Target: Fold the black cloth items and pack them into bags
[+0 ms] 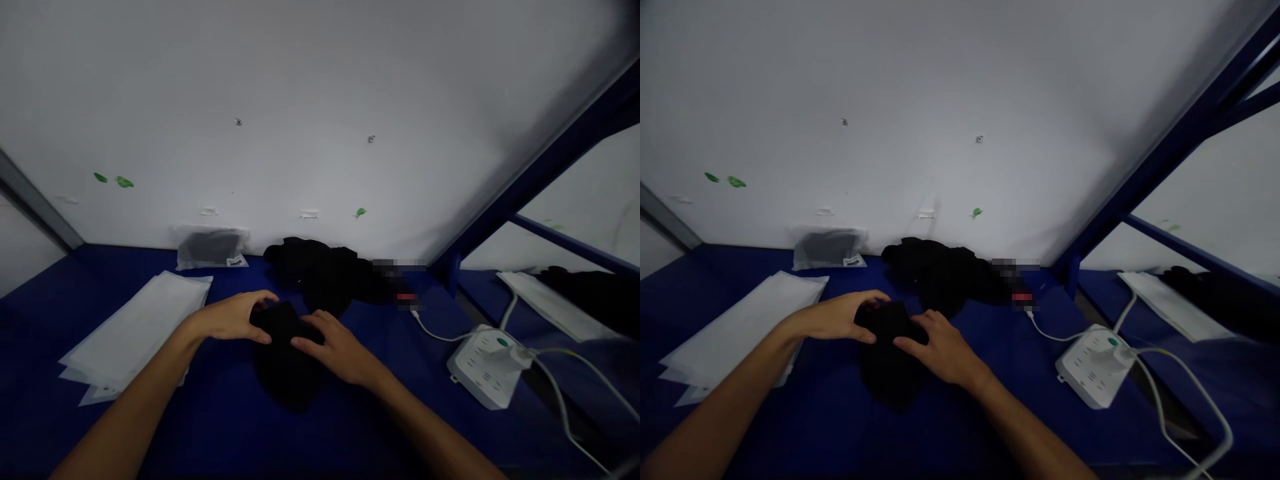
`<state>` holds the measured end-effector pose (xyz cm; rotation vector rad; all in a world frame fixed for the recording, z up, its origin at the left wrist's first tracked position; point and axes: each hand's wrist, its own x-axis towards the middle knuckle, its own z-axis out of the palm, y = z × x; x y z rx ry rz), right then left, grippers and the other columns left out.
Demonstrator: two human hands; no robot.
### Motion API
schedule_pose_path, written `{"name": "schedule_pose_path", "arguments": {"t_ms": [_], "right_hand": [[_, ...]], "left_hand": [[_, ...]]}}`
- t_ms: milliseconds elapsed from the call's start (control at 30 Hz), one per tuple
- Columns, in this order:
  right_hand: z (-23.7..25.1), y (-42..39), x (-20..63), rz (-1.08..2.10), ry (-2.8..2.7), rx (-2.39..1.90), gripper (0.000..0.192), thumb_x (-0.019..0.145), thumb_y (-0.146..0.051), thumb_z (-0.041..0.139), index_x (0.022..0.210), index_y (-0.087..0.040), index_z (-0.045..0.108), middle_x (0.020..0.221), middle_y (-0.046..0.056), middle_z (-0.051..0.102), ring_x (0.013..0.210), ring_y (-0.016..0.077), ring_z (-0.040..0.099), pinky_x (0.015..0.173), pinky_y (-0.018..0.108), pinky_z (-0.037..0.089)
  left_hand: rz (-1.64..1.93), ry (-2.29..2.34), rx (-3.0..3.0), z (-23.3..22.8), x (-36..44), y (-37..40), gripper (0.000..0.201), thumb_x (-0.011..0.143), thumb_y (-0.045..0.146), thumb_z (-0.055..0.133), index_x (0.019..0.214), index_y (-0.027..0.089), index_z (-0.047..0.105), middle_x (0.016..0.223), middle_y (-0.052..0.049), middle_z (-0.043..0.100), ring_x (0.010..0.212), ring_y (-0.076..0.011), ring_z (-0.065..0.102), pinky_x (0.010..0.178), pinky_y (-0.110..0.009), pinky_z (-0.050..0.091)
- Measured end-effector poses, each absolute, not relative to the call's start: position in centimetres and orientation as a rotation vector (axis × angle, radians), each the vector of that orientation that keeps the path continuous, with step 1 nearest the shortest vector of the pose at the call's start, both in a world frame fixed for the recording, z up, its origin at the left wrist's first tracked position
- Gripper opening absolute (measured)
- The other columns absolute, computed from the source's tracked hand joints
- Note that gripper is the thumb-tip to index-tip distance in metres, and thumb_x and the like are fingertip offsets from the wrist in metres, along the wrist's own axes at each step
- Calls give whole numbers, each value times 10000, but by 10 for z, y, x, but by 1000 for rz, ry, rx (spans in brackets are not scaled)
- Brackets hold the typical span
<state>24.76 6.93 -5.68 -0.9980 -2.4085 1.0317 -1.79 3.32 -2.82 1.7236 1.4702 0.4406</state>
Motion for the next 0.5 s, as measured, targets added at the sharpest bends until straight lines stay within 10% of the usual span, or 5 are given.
{"name": "schedule_pose_path", "arguments": {"t_ms": [233,500], "right_hand": [[-56,69,248,1501,-2152,-935,560,836,-570,689,1247,-239,501,1172,66,620,1038,237,601,895,384,476],[-65,78,243,1819,-1706,-896,555,794,-446,760,1183,-265,408,1110,42,632,875,184,644,745,328,525]], "left_hand": [[722,1289,1739,-36,7,33,848,619,222,849,1374,324,475,1025,-2,601,959,-207,612,864,-373,507],[711,1556,2018,-28,19,30,718,733,340,800,1382,328,493,1250,-55,571,1119,-246,581,961,-391,468]]}}
